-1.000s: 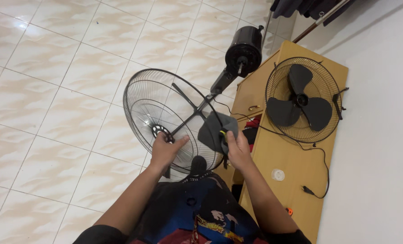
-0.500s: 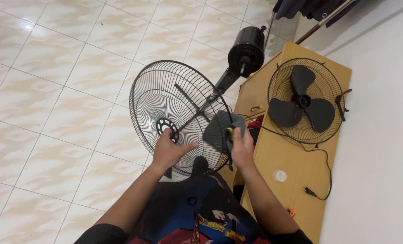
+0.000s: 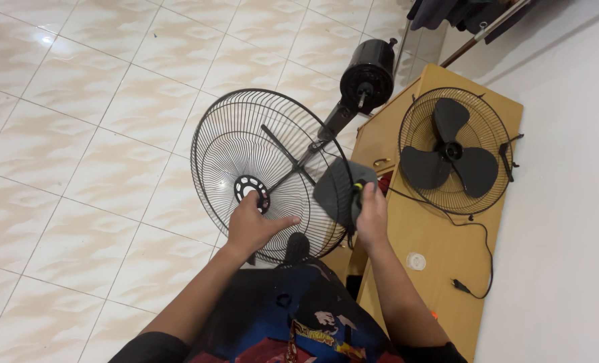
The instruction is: The person disassembles a standing electric fan by removing the front grille, detaching the motor housing from the stand, and using a screwdriver on the motor assembly. The person then wipes the front grille with a cloth.
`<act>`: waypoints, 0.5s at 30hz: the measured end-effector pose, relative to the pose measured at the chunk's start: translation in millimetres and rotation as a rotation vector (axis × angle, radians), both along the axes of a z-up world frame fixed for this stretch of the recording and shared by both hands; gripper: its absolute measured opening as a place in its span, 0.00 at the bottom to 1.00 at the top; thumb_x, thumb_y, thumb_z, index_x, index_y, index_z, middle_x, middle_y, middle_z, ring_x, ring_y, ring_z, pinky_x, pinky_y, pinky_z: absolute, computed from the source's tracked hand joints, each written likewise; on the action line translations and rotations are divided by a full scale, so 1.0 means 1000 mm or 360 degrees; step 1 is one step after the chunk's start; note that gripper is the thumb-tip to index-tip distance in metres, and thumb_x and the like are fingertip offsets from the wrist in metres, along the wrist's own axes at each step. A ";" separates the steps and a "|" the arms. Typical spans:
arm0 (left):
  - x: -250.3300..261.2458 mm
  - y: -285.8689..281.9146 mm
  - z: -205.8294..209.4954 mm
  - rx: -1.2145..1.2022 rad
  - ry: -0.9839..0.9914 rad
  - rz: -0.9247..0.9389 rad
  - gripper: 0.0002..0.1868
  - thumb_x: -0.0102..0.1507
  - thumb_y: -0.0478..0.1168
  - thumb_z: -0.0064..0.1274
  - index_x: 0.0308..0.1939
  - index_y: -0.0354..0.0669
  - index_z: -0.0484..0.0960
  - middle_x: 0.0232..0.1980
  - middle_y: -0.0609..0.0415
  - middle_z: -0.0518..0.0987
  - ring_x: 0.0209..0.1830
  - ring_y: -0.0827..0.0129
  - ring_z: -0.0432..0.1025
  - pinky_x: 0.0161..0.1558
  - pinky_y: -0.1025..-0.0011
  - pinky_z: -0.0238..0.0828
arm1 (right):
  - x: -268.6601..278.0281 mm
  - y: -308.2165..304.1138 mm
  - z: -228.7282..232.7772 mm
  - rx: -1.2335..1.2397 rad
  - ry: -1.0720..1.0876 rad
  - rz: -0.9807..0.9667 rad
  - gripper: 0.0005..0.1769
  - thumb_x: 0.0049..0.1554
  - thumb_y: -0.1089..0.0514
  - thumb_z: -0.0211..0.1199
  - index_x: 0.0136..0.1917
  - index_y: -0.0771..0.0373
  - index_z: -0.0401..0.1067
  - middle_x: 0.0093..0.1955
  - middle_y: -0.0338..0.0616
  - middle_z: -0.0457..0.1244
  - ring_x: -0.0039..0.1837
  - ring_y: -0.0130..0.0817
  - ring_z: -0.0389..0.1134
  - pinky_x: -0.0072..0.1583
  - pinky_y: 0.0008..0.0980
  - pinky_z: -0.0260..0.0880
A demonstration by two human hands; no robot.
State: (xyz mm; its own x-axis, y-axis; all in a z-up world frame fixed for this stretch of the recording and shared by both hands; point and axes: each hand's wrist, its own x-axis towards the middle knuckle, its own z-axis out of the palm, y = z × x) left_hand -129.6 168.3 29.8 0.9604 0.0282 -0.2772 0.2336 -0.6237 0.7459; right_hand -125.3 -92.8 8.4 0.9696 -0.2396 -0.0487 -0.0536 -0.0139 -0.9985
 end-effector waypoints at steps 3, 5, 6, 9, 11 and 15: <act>-0.008 -0.002 -0.006 0.0004 -0.0272 -0.0056 0.44 0.38 0.64 0.78 0.36 0.33 0.74 0.35 0.48 0.78 0.34 0.62 0.73 0.38 0.65 0.72 | -0.004 0.005 0.009 -0.0447 -0.0203 0.0147 0.20 0.68 0.50 0.53 0.63 0.69 0.68 0.52 0.42 0.66 0.53 0.26 0.66 0.56 0.27 0.67; -0.010 -0.001 -0.013 -0.0034 -0.0233 -0.0058 0.44 0.38 0.62 0.79 0.41 0.34 0.74 0.36 0.47 0.77 0.33 0.62 0.73 0.36 0.65 0.72 | -0.009 0.008 0.004 -0.0521 -0.0111 0.0120 0.21 0.64 0.50 0.59 0.61 0.69 0.68 0.46 0.41 0.67 0.47 0.25 0.66 0.50 0.28 0.69; -0.008 0.001 -0.018 -0.0074 -0.0076 -0.0031 0.44 0.38 0.60 0.79 0.43 0.34 0.74 0.35 0.47 0.77 0.32 0.63 0.72 0.35 0.67 0.72 | -0.012 0.008 -0.001 -0.0512 -0.0055 0.0079 0.19 0.66 0.50 0.58 0.60 0.69 0.70 0.45 0.41 0.67 0.45 0.25 0.65 0.49 0.28 0.68; 0.003 0.003 -0.034 -0.0990 0.0340 0.0342 0.39 0.42 0.58 0.74 0.46 0.38 0.76 0.38 0.53 0.78 0.31 0.70 0.71 0.31 0.73 0.69 | -0.021 0.013 -0.021 -0.0521 0.0027 0.0093 0.18 0.69 0.50 0.56 0.56 0.69 0.73 0.41 0.40 0.66 0.42 0.25 0.63 0.47 0.28 0.66; 0.006 0.001 -0.043 -0.1387 0.0412 0.0556 0.35 0.46 0.56 0.72 0.46 0.37 0.76 0.38 0.56 0.79 0.32 0.73 0.71 0.30 0.75 0.68 | -0.028 0.017 -0.030 -0.0581 -0.0023 0.0252 0.17 0.69 0.50 0.55 0.56 0.68 0.73 0.40 0.40 0.65 0.43 0.25 0.63 0.47 0.28 0.67; 0.004 0.003 -0.043 -0.0837 0.0283 0.0579 0.34 0.50 0.57 0.72 0.41 0.32 0.75 0.35 0.53 0.78 0.31 0.71 0.72 0.32 0.73 0.71 | -0.032 0.020 -0.022 -0.0154 -0.0124 0.0199 0.21 0.70 0.50 0.48 0.64 0.68 0.70 0.51 0.38 0.67 0.52 0.24 0.64 0.56 0.26 0.65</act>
